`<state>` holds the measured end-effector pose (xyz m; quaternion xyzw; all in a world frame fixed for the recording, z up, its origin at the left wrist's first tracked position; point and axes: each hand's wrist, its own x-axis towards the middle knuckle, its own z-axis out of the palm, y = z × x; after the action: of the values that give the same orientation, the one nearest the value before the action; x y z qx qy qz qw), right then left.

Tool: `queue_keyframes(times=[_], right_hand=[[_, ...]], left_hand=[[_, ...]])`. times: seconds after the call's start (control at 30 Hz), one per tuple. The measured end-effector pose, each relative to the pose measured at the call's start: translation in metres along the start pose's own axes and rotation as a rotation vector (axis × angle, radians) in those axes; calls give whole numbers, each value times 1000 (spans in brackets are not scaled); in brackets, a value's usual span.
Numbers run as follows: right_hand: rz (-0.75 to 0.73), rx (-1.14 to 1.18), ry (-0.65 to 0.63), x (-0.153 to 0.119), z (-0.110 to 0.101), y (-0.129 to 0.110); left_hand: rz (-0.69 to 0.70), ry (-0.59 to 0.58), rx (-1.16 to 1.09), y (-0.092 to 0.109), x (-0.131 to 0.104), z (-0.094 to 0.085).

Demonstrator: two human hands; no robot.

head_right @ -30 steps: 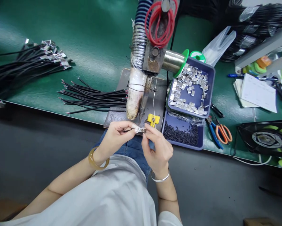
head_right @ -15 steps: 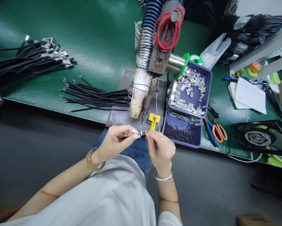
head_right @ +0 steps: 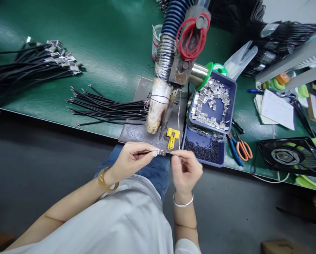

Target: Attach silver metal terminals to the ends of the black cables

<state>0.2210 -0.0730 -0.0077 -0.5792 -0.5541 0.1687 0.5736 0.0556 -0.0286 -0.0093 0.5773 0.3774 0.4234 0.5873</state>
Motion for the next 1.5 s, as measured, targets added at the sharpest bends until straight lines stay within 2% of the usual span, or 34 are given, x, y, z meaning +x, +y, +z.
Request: queue_keyframes(times=[0.07, 0.13, 0.23, 0.33, 0.4, 0.67, 0.9, 1.17, 1.5], right_hand=[[-65, 97, 161, 1, -1, 0], [-94, 107, 204, 0, 1, 1], [-156, -83, 122, -3, 5, 3], [-326, -290, -15, -5, 11, 6], [-390, -342, -65, -4, 14, 9], [-289, -244, -82, 1, 20, 13], [-298, -222, -84, 6, 20, 7], [-294, -210, -115, 1, 17, 10], [-293, -207, -132, 4, 18, 11]], left_hand=[[-55, 37, -28, -3, 2, 1], [-89, 73, -49, -5, 4, 1], [-106, 97, -53, -6, 7, 2], [-99, 118, -46, -3, 10, 4], [-97, 145, -45, -2, 13, 5], [-118, 207, -42, -2, 20, 8], [-73, 230, -6, 3, 21, 8], [-115, 179, -28, 1, 19, 5], [-105, 210, -23, 1, 19, 6]])
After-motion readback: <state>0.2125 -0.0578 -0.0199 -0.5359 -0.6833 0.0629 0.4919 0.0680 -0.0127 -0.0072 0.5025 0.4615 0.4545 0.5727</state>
